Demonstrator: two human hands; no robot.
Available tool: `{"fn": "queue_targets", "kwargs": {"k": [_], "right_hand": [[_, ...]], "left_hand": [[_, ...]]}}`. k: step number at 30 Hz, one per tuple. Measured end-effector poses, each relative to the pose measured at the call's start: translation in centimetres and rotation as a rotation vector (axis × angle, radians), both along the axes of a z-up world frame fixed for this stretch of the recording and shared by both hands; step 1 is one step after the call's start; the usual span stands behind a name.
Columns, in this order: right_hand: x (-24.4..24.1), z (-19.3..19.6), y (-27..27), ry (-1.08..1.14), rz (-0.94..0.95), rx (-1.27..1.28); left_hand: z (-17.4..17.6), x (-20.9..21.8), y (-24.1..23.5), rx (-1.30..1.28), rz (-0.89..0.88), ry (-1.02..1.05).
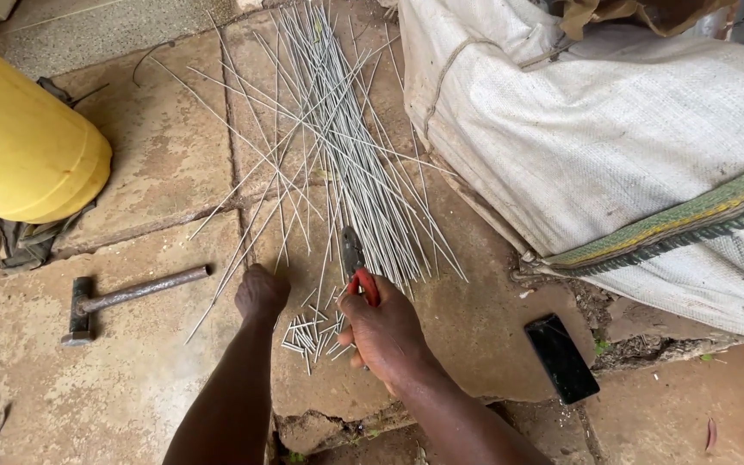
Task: Cutting long metal wires into smaller pieces using hand-held wire cutters.
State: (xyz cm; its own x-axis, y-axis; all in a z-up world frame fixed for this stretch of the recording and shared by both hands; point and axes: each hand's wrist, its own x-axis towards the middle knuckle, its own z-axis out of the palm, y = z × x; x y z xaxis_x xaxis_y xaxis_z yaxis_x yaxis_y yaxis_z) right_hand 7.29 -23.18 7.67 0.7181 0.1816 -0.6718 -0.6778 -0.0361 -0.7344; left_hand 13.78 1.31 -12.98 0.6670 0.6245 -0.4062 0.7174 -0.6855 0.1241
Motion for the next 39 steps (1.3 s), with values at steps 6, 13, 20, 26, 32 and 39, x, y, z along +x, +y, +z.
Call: {"fn": "queue_targets", "kwargs": {"k": [6, 13, 20, 26, 32, 39], "right_hand": [[0.0, 0.4, 0.2, -0.062, -0.117, 0.053], [0.4, -0.7, -0.1, -0.080, -0.087, 0.060], [-0.1, -0.4, -0.5, -0.136, -0.173, 0.085], [1.2, -2.0, -2.0, -0.142, -0.225, 0.068], [1.5, -0.7, -2.4, -0.065, -0.210, 0.063], [0.8, -2.6, -1.8, -0.110, -0.107, -0.085]], "left_hand": [[1.8, -5.1, 0.1, -0.249, -0.162, -0.140], [13.9, -10.0, -6.4, -0.963, 0.193, -0.395], [22.5, -2.4, -8.6, -1.065, 0.065, -0.603], [25.3, -11.3, -11.9, -1.010, -0.001, -0.464], [21.2, -23.5, -12.4, -1.157, 0.466, -0.416], [13.5, -29.0, -7.1, -2.013, 0.166, -0.431]]}}
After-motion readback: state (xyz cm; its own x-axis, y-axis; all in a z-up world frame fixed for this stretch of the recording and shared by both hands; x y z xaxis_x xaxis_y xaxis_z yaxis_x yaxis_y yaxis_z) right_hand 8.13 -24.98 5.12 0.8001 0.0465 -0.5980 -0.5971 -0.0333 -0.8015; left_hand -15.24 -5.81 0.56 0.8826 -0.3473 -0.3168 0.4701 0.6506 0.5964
